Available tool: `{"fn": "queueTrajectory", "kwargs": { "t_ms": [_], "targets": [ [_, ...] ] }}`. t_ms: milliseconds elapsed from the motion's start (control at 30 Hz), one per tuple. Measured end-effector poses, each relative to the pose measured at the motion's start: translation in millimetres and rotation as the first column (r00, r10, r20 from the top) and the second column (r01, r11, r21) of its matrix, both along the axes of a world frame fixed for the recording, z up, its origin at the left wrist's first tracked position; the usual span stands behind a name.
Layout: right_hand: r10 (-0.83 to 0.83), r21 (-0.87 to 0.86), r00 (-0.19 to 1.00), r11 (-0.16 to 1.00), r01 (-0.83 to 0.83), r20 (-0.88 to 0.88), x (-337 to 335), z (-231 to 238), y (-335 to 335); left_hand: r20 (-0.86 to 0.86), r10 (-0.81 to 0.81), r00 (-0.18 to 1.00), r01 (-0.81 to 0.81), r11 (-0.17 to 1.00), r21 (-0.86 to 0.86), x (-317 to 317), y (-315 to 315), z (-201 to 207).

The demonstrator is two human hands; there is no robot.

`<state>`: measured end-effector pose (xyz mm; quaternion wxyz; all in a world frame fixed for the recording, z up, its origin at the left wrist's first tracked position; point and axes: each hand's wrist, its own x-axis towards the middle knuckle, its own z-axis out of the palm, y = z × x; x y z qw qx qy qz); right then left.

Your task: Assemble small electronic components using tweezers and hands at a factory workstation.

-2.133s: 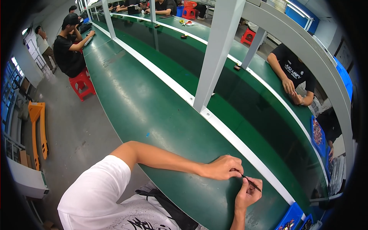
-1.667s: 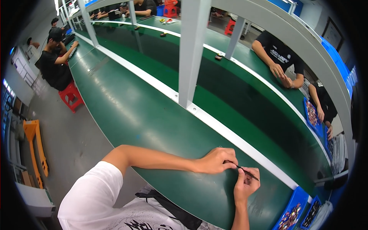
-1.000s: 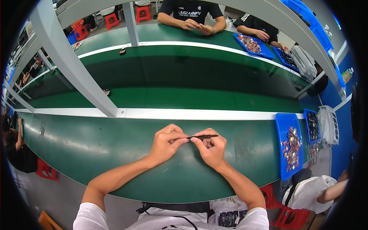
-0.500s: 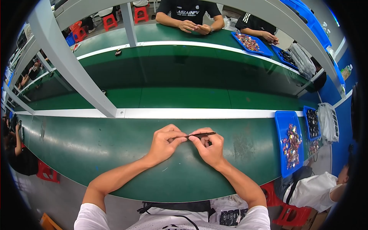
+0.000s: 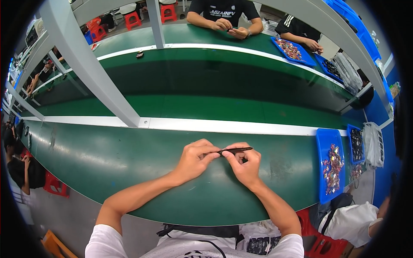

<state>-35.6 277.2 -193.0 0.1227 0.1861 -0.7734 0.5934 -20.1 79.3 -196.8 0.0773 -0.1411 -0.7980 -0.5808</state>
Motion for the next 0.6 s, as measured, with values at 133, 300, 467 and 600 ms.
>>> {"fn": "queueTrajectory", "kwargs": {
  "t_ms": [133,300,467,600],
  "targets": [
    [0.005,0.0,1.0,1.0,-0.005,-0.006,-1,-2,-1,-0.007,0.018,1.0,-0.018,1.0,0.006,3,-1,0],
    [0.064,-0.1,0.995,0.993,-0.057,0.072,-2,0,-3,-0.026,0.064,0.998,-0.065,0.998,-0.011,3,-1,6],
    [0.279,-0.473,0.904,0.875,-0.1,0.325,-17,6,13,-0.052,0.077,0.996,-0.075,0.996,0.053,2,1,7],
    [0.297,-0.515,0.904,0.851,-0.106,0.306,-18,6,12,-0.091,0.101,0.991,-0.094,0.992,0.081,1,1,5]
  ]
}}
